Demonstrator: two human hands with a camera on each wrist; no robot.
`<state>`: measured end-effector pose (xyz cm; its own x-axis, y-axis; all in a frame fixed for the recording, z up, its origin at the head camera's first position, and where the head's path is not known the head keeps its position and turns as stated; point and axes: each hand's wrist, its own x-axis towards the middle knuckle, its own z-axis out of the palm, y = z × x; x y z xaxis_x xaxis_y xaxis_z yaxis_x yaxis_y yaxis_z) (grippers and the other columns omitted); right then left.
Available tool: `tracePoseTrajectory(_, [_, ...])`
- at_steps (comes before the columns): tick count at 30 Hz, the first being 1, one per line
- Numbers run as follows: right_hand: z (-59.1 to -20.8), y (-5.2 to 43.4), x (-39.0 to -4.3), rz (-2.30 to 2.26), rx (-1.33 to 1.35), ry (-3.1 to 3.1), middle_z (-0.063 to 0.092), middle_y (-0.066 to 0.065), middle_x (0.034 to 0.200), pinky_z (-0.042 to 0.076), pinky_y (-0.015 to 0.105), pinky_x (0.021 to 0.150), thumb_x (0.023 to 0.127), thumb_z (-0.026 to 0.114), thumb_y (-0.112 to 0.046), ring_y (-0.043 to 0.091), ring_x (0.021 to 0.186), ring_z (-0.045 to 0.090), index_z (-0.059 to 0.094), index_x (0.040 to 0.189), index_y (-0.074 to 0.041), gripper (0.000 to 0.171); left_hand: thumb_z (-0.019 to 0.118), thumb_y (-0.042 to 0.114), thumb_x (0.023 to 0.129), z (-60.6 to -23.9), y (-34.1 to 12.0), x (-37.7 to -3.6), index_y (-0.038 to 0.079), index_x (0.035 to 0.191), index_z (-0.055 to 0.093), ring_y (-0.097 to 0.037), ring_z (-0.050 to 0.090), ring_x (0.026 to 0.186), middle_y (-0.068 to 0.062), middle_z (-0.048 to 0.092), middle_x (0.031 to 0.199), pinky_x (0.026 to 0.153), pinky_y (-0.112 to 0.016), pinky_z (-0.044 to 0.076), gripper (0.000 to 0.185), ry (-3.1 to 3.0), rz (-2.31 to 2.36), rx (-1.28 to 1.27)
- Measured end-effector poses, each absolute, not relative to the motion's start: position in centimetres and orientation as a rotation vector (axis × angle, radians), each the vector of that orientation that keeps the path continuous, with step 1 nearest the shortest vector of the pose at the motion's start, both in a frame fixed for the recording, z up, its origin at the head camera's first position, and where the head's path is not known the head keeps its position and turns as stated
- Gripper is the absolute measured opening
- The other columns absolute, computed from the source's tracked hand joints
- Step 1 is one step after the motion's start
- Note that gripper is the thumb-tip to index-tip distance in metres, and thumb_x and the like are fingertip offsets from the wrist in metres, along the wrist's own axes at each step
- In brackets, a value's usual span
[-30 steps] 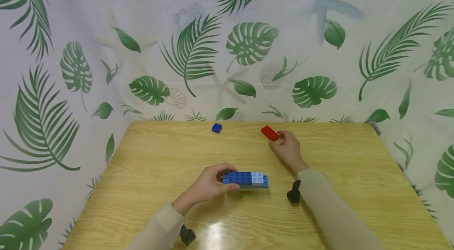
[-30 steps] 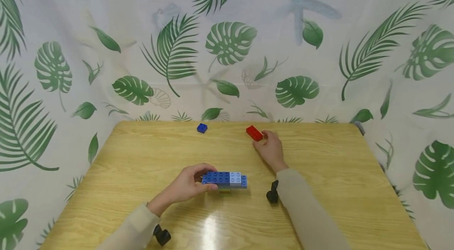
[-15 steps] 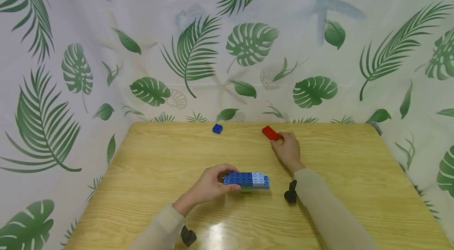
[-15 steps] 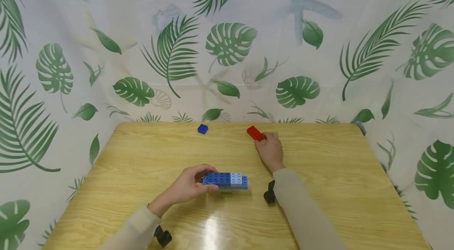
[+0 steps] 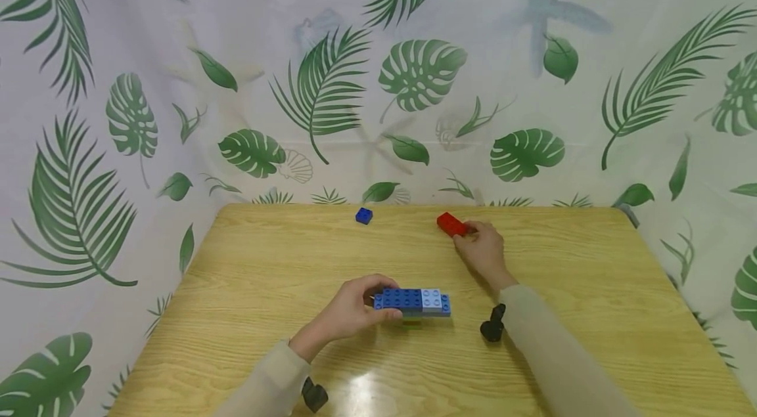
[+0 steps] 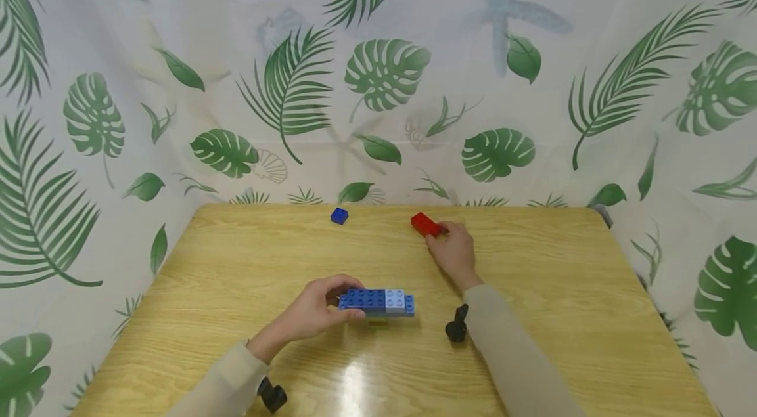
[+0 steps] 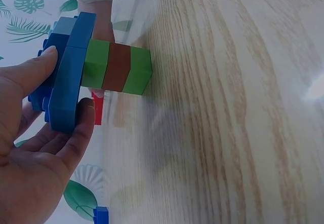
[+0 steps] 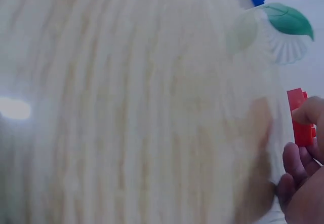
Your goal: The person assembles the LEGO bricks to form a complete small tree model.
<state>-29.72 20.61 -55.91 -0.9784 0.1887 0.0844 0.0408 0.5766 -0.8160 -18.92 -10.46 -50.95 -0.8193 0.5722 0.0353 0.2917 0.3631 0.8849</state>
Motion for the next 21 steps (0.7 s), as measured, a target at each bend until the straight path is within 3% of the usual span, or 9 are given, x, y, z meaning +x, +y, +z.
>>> tracePoseTrajectory(4, [-55.0, 20.8, -29.0, 1.48, -0.177, -2.654, 0.064, 0.02, 0.127, 0.05, 0.027, 0.077, 0.098, 0.07, -0.023, 0.031, 0.103, 0.062, 0.064, 0.135, 0.0, 0.044, 0.082, 0.028, 0.094, -50.9, -10.5, -18.9, 0.018, 0.131, 0.068, -0.012, 0.065, 0.102, 0.0, 0.072, 0.119, 0.087, -0.026, 0.055, 0.04, 2.351, 1.43, 0.769])
tracePoseTrajectory(15, [-51.2, 20.3, -26.0, 1.415, 0.196, -2.732, 0.066, 0.02, 0.124, 0.047, 0.025, 0.061, 0.096, 0.077, -0.019, 0.022, 0.084, 0.057, 0.067, 0.134, -0.003, 0.043, 0.082, 0.029, 0.094, -50.6, -10.5, -18.8, 0.018, 0.132, 0.068, -0.015, 0.065, 0.106, -0.001, 0.072, 0.123, 0.091, -0.03, 0.056, 0.041, 2.361, 1.418, 0.761])
tracePoseTrajectory(21, [-49.4, 19.6, -24.1, 1.464, 0.36, -2.734, 0.067, 0.019, 0.119, 0.05, 0.027, 0.064, 0.094, 0.079, -0.021, 0.022, 0.086, 0.058, 0.068, 0.129, -0.007, 0.039, 0.082, 0.03, 0.094, -50.6, -10.4, -18.8, 0.018, 0.131, 0.068, -0.015, 0.064, 0.106, -0.001, 0.071, 0.125, 0.093, -0.032, 0.056, 0.041, 2.358, 1.425, 0.742])
